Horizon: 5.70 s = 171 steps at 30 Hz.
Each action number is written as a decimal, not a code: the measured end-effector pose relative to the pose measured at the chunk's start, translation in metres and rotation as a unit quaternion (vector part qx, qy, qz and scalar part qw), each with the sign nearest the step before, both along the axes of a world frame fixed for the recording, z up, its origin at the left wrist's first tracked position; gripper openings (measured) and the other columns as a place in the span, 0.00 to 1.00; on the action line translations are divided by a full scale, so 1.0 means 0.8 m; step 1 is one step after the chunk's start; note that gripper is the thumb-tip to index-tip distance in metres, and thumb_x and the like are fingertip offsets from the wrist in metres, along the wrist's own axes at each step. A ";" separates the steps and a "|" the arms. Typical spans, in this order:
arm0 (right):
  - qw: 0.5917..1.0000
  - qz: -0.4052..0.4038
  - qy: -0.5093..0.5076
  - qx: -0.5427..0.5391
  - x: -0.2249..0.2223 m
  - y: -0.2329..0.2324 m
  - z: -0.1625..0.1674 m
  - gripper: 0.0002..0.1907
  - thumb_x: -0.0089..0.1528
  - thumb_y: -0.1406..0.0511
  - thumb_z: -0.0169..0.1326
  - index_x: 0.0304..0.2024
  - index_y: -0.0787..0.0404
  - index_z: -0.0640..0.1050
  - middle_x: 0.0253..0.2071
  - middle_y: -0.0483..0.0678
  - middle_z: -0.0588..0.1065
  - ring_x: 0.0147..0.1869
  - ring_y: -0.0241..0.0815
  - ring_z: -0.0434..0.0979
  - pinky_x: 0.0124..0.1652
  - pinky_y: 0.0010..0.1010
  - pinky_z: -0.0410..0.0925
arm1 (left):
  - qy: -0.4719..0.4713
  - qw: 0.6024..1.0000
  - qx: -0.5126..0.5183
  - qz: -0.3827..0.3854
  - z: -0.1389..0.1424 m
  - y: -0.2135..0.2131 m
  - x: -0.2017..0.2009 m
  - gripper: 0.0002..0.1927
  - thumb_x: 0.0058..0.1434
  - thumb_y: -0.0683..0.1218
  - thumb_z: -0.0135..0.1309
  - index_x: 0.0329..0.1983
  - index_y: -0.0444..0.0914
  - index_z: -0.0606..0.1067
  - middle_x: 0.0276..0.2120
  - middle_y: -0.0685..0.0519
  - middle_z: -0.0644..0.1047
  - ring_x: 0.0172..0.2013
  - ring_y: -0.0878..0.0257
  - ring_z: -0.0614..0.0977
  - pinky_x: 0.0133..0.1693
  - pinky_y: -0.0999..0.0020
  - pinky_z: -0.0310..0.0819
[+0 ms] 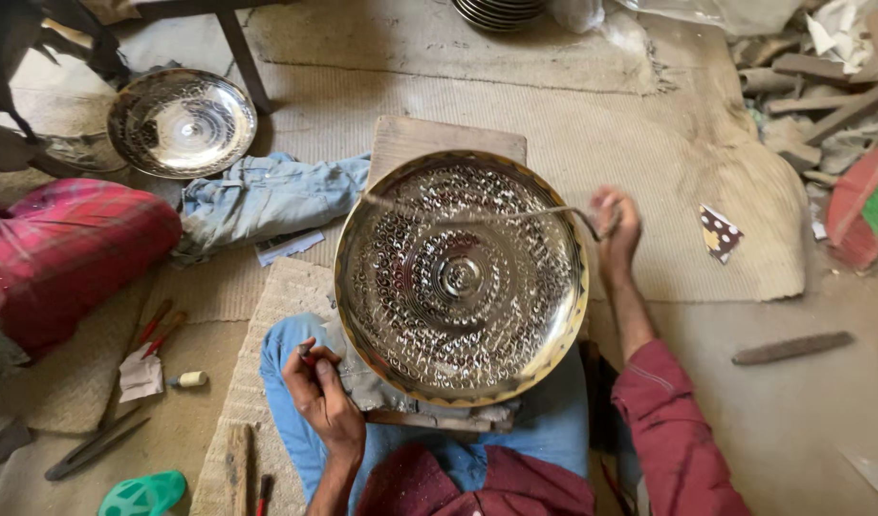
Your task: The person sits on the floor with a large brass tray lashed to a board and hammers a red-handled punch against the tray's surface with a wooden mallet, working the punch across the engraved pattern to emboss the design. At one point the person repositions the rope holding the tray and rotates the tray to reach new areas.
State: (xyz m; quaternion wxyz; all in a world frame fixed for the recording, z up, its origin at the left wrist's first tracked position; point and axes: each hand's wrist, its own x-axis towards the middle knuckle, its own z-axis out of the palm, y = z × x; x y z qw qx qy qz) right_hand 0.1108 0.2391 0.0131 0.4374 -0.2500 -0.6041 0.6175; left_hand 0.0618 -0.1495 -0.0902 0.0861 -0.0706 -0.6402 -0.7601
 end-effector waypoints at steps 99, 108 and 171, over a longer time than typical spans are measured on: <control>0.787 -0.228 0.030 -0.572 0.123 -0.029 -0.224 0.33 0.75 0.45 0.44 0.66 0.67 0.69 0.62 0.63 0.75 0.64 0.59 0.78 0.58 0.44 0.72 | -0.119 0.979 -0.081 -0.145 -0.046 0.017 -0.141 0.10 0.70 0.40 0.48 0.52 0.33 0.71 0.38 0.54 0.72 0.36 0.67 0.71 0.41 0.75 0.67; 0.966 -0.078 -0.206 -0.138 -0.040 -0.008 -0.237 0.23 0.78 0.57 0.46 0.65 0.70 0.69 0.52 0.58 0.73 0.55 0.52 0.75 0.54 0.46 0.71 | -0.199 0.970 -0.118 -0.069 -0.078 0.096 -0.408 0.11 0.67 0.53 0.55 0.38 0.41 0.74 0.21 0.64 0.67 0.17 0.76 0.62 0.17 0.78 0.53; 0.948 -0.079 -0.306 0.028 0.195 -0.006 -0.124 0.21 0.66 0.60 0.53 0.59 0.62 0.75 0.53 0.45 0.77 0.50 0.38 0.80 0.42 0.33 0.76 | 0.389 0.749 -0.536 0.016 0.365 0.161 -0.297 0.15 0.69 0.46 0.60 0.29 0.34 0.76 0.21 0.50 0.70 0.23 0.60 0.69 0.25 0.63 0.60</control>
